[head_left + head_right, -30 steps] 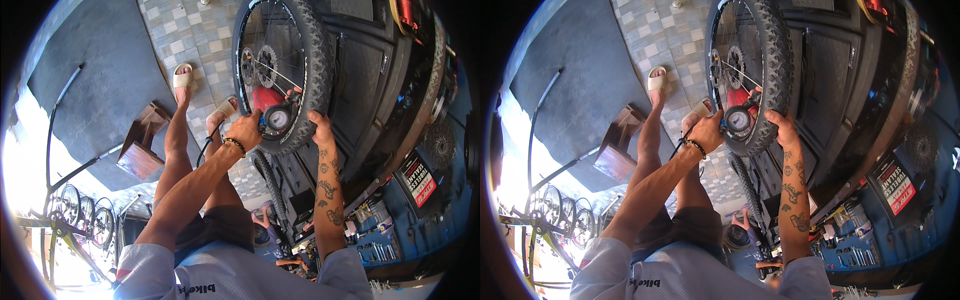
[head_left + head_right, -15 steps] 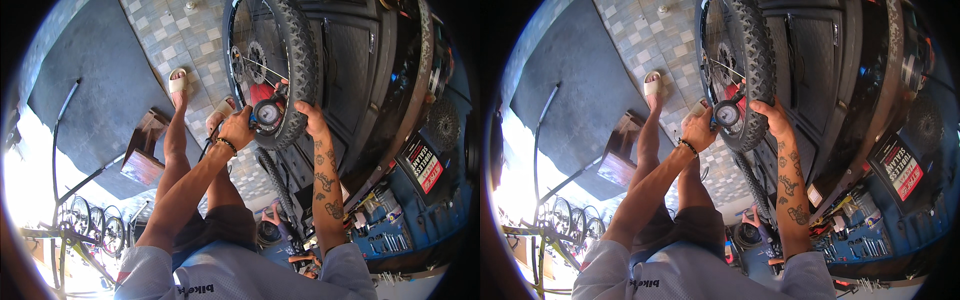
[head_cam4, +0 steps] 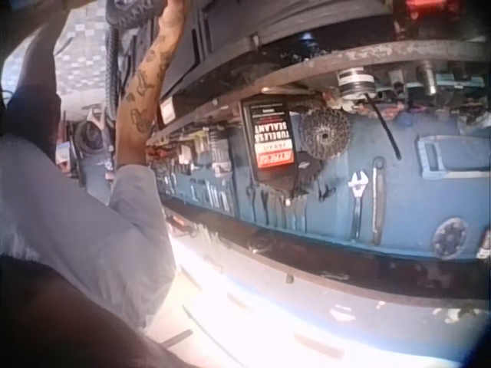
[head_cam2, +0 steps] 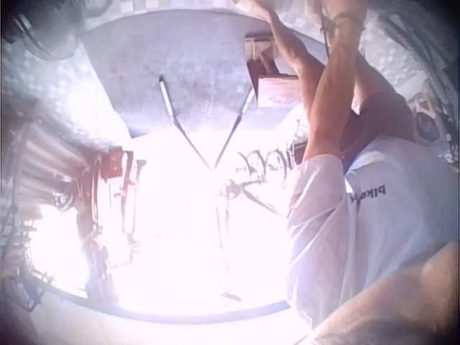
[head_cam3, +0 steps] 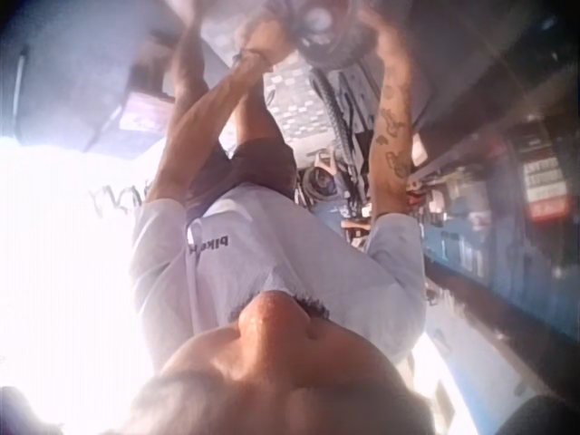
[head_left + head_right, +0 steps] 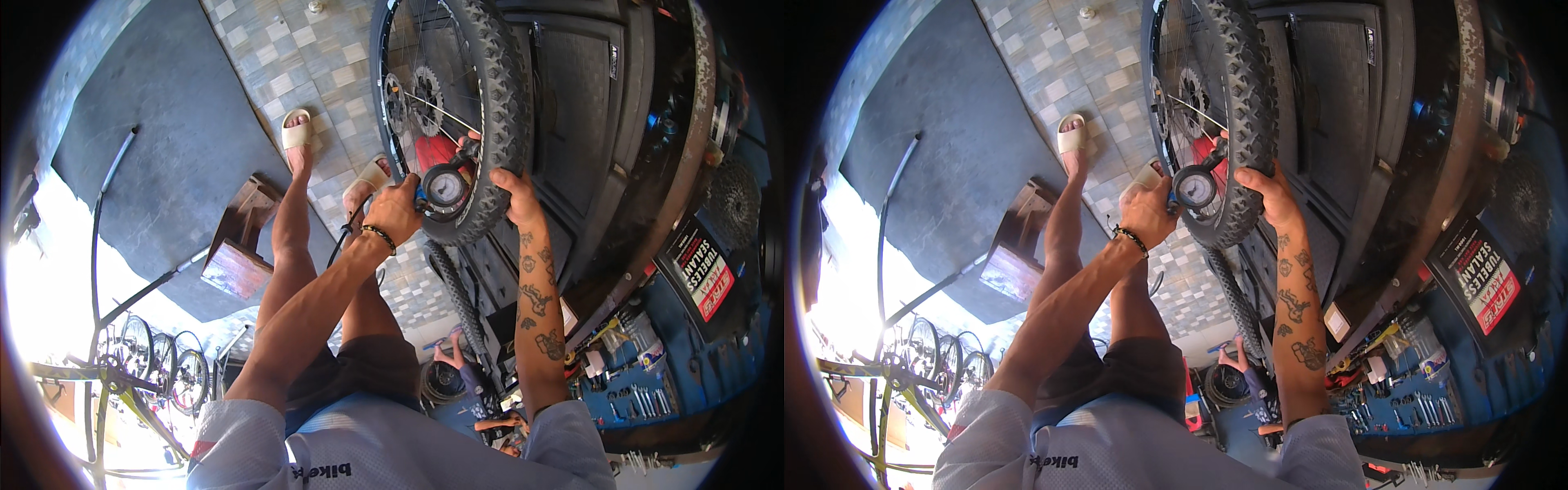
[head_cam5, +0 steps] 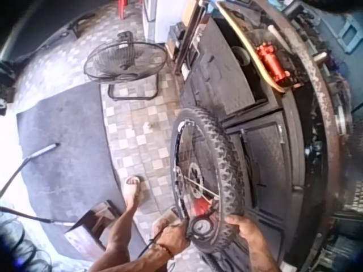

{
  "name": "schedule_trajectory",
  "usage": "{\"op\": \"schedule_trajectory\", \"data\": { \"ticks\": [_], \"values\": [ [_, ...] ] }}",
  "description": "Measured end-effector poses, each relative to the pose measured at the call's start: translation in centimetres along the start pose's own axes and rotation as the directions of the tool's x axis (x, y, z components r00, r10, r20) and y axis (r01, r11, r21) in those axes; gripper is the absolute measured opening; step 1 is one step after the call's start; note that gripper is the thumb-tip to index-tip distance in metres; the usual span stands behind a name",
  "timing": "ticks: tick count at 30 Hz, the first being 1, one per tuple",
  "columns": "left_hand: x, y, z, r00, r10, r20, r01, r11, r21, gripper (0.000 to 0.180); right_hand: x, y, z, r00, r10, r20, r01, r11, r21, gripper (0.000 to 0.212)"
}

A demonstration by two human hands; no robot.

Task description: The person inflates a bicycle tire using a floor pump with a pressure gauge. They attach the pump head to the valve, pump air into the tire, and check the pressure reading. The person then removes the pump head and places the tire on the workbench.

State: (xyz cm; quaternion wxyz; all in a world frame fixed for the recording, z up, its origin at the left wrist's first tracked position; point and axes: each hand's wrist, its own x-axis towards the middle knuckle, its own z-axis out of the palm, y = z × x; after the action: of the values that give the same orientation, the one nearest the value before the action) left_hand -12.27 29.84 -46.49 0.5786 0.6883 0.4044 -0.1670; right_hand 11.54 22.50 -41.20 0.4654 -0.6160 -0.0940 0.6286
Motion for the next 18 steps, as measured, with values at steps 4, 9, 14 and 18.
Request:
{"op": "schedule_trajectory", "data": {
  "ticks": [4,9,14,18],
  "values": [
    [-0.1,0.0,0.2,1.0,0.009,0.016,-0.008,0.999,-0.046,0.047,-0.3,0.0,-0.3,1.0,-0.011,0.005,0.011,0.999,-0.031,0.081],
    [0.0,0.1,0.2,1.0,-0.011,0.019,0.012,0.998,-0.058,0.049,-0.2,0.0,-0.3,1.0,-0.016,0.003,0.016,1.0,-0.019,0.08],
    [0.1,0.3,0.0,1.0,-0.013,0.024,0.014,0.998,-0.056,0.049,-0.7,0.0,-0.5,0.998,0.059,-0.033,-0.056,0.995,0.08,0.075],
    [0.1,0.3,0.1,1.0,-0.01,0.026,0.011,0.998,-0.057,0.049,-1.2,0.2,-1.1,0.994,0.091,-0.055,-0.084,0.989,0.119,0.073]
  ]
}}
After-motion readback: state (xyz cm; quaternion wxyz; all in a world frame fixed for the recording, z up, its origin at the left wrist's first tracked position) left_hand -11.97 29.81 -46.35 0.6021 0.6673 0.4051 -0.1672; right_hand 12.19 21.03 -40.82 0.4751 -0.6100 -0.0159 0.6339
